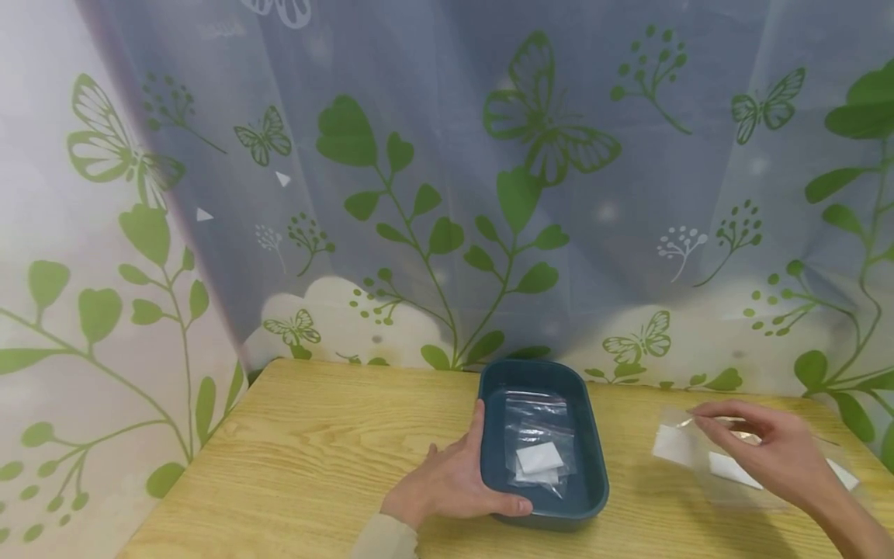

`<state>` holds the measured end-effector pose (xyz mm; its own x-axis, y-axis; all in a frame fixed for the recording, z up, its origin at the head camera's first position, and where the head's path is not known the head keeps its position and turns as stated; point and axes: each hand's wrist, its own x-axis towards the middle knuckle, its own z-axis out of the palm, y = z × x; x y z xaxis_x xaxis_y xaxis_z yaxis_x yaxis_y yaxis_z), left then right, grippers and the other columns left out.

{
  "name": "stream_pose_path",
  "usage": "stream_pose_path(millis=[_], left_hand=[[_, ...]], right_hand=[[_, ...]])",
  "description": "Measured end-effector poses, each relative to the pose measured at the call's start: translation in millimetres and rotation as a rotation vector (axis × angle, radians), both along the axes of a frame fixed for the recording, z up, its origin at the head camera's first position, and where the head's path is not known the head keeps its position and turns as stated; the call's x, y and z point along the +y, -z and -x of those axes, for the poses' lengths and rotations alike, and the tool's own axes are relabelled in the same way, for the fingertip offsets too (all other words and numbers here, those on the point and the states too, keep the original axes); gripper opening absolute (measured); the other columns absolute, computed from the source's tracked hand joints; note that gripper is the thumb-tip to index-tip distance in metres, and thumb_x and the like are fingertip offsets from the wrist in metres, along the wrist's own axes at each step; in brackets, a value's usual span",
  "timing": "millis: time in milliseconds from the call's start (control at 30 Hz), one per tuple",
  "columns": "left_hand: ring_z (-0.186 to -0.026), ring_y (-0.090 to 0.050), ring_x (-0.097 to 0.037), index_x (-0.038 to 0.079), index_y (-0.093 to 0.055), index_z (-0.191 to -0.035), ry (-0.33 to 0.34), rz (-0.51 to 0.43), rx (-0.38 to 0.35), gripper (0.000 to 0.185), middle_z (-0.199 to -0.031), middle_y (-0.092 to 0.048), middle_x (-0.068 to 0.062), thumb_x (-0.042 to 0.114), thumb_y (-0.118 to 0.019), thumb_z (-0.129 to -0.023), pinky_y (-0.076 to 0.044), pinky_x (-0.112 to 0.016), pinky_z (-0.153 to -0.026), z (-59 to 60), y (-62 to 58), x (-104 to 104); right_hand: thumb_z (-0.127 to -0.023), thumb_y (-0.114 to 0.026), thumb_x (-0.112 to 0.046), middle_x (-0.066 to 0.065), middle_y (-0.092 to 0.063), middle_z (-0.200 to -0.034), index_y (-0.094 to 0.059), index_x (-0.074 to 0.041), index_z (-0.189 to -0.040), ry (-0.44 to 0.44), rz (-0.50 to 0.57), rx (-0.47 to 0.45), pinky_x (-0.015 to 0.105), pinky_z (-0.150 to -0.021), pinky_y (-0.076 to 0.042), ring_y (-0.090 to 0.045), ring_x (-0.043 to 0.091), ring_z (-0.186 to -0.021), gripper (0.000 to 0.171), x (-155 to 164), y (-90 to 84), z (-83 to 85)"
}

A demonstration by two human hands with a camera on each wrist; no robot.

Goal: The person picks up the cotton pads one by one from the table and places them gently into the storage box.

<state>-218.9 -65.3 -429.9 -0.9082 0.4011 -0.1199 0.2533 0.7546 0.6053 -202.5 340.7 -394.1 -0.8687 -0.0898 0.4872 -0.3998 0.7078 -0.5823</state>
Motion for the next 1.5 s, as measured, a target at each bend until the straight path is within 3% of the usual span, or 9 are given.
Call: stream_pose_path(millis=[200, 600, 800, 1000, 1267, 1500], left_hand=[[-0.148, -0.045, -0.033, 0.021, 0.015, -0.164, 0.001, 0.003, 0.005, 0.147, -0.163, -0.041, -0.013, 0.079, -0.078, -0.067, -0.02, -0.072, -0.12, 0.1, 0.1, 0], [-0.148, -0.044, -0.032, 0.021, 0.015, -0.164, 0.002, -0.008, 0.002, 0.146, -0.163, -0.041, -0.013, 0.078, -0.078, -0.067, -0.02, -0.072, -0.12, 0.4, -0.4, 0], [-0.148, -0.044, -0.033, 0.022, 0.016, -0.164, -0.005, -0.001, -0.002, 0.146, -0.163, -0.041, -0.013, 0.079, -0.078, -0.067, -0.019, -0.071, -0.121, -1.0, -0.2, 0], [-0.148, -0.044, -0.033, 0.022, 0.016, -0.164, 0.002, -0.008, 0.002, 0.146, -0.163, -0.04, -0.013, 0.078, -0.078, -0.068, -0.019, -0.072, -0.12, -0.1, -0.5, 0], [-0.148, -0.044, -0.033, 0.022, 0.016, -0.164, 0.005, -0.019, -0.001, 0.146, -0.163, -0.04, -0.012, 0.077, -0.078, -0.068, -0.019, -0.073, -0.12, 1.7, 0.4, 1], [-0.148, -0.043, -0.033, 0.023, 0.016, -0.164, -0.003, 0.001, -0.01, 0.146, -0.163, -0.04, -0.013, 0.079, -0.078, -0.068, -0.019, -0.071, -0.121, 0.7, 0.0, 0]], right_hand=[[-0.099, -0.07, -0.022, -0.039, -0.064, -0.107, -0.078, -0.017, -0.111, 0.019, 0.018, -0.099, 0.017, -0.068, -0.053, -0.063, -0.015, -0.091, 0.015, -10, -3.5, 1.6], [-0.097, -0.069, -0.004, -0.029, -0.071, -0.11, -0.077, -0.01, -0.112, -0.115, 0.081, 0.014, 0.009, -0.08, -0.052, -0.061, -0.016, -0.103, 0.018, -37, 1.4, 11.2], [-0.097, -0.07, -0.007, -0.028, -0.071, -0.111, -0.077, -0.015, -0.112, -0.122, 0.065, 0.019, 0.01, -0.08, -0.053, -0.06, -0.017, -0.104, 0.019, -47, 4.0, 13.7], [-0.095, -0.071, -0.006, -0.017, -0.076, -0.11, -0.078, -0.013, -0.109, -0.137, 0.086, 0.034, 0.01, -0.082, -0.053, -0.062, -0.014, -0.103, 0.017, -60, 3.1, 16.9], [-0.098, -0.071, -0.017, -0.023, -0.074, -0.111, -0.078, -0.018, -0.111, -0.108, 0.07, -0.015, 0.013, -0.081, -0.054, -0.062, -0.015, -0.102, 0.015, -76, -1.9, 20.7], [-0.094, -0.073, -0.007, -0.016, -0.077, -0.108, -0.079, -0.014, -0.107, -0.167, 0.105, 0.06, 0.012, -0.083, -0.053, -0.064, -0.011, -0.101, 0.016, -93, 1.0, 26.0]])
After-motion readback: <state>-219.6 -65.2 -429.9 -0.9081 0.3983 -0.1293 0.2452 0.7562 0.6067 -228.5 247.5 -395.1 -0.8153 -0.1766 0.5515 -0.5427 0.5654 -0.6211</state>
